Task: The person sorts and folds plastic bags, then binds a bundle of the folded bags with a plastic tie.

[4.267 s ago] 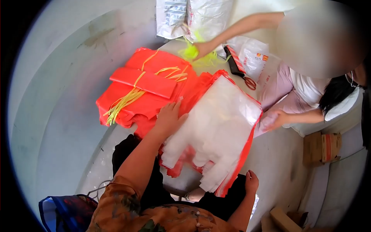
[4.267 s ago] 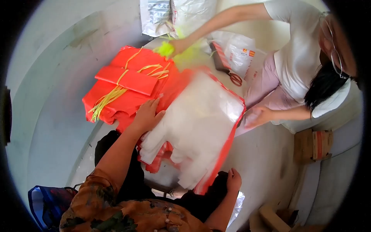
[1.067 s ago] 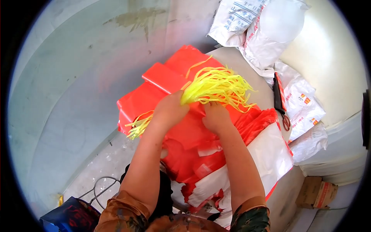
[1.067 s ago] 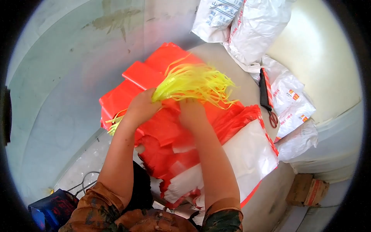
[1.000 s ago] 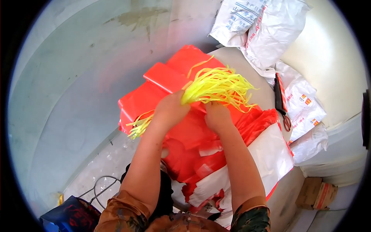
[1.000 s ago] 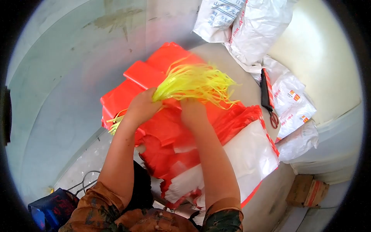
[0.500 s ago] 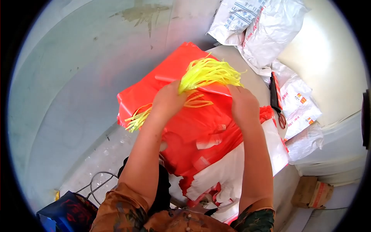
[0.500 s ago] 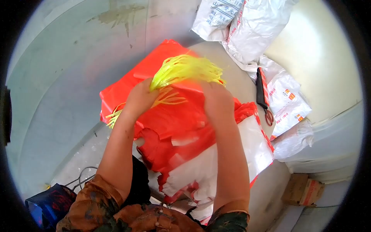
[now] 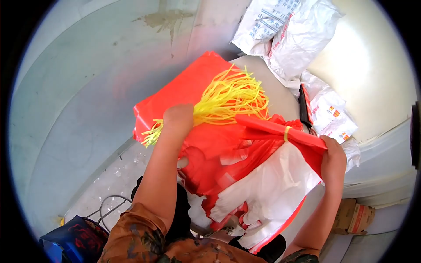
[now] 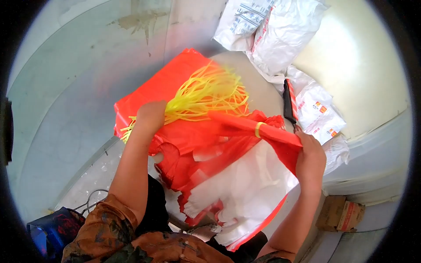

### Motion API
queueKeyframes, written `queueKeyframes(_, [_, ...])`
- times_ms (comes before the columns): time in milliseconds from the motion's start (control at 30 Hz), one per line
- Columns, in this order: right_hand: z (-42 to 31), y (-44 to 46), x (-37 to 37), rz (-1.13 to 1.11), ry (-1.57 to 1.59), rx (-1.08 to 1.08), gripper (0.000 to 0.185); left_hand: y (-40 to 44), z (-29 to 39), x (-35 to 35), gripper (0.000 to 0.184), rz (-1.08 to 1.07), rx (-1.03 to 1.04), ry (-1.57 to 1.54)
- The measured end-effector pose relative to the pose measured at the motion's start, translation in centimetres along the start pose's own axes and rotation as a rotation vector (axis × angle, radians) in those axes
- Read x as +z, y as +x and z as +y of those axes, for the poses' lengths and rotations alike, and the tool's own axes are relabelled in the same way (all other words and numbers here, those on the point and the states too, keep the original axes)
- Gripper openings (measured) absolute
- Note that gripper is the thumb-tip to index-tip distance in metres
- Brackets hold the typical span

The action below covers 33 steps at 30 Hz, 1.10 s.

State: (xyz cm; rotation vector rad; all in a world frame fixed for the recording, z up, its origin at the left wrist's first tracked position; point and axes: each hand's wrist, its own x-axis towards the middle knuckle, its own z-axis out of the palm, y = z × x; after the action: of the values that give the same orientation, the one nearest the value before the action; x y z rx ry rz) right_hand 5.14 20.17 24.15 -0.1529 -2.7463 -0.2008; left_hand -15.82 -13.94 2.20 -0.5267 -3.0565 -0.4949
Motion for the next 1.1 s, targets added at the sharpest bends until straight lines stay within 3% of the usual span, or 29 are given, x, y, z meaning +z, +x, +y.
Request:
queueKeyframes(167, [0.7, 3.0, -0.5, 0.08, 0.113, 0.116, 0.04, -0.2, -1.1, 0.5, 0.015, -0.014, 0.012, 0.042])
queueKeyframes(267, [-1.0, 6.3, 1.8, 0.2, 0.165, 0.079, 0.041, -0.5, -1.2, 0.4, 0.014, -0.017, -0.008, 0.046])
queueKeyframes(467, [-5.7, 10.9, 15.0, 0.403, 0.214, -0.173, 0.043, -0.2, -1.3, -0.6, 0.014, -0.084, -0.02, 0.054])
queueKeyframes(700, [-10.1, 4.5, 24.7, -0.255, 0.168, -0.196, 0.051, -0.5, -2.2, 0.3, 0.014, -0.046, -0.006, 0.051])
queueKeyframes(900, [-10.9, 3.2, 23.4, -0.437, 0.139, -0.186, 0.072, -0.8, -2.4, 0.6, 0.014, 0.015, 0.011, 0.01])
queueKeyframes(1100, [-10.8, 2.8, 24.5, -0.392, 0.144, -0.245, 0.059, -0.8, -3.1, 0.8, 0.017, -0.138, -0.007, 0.047])
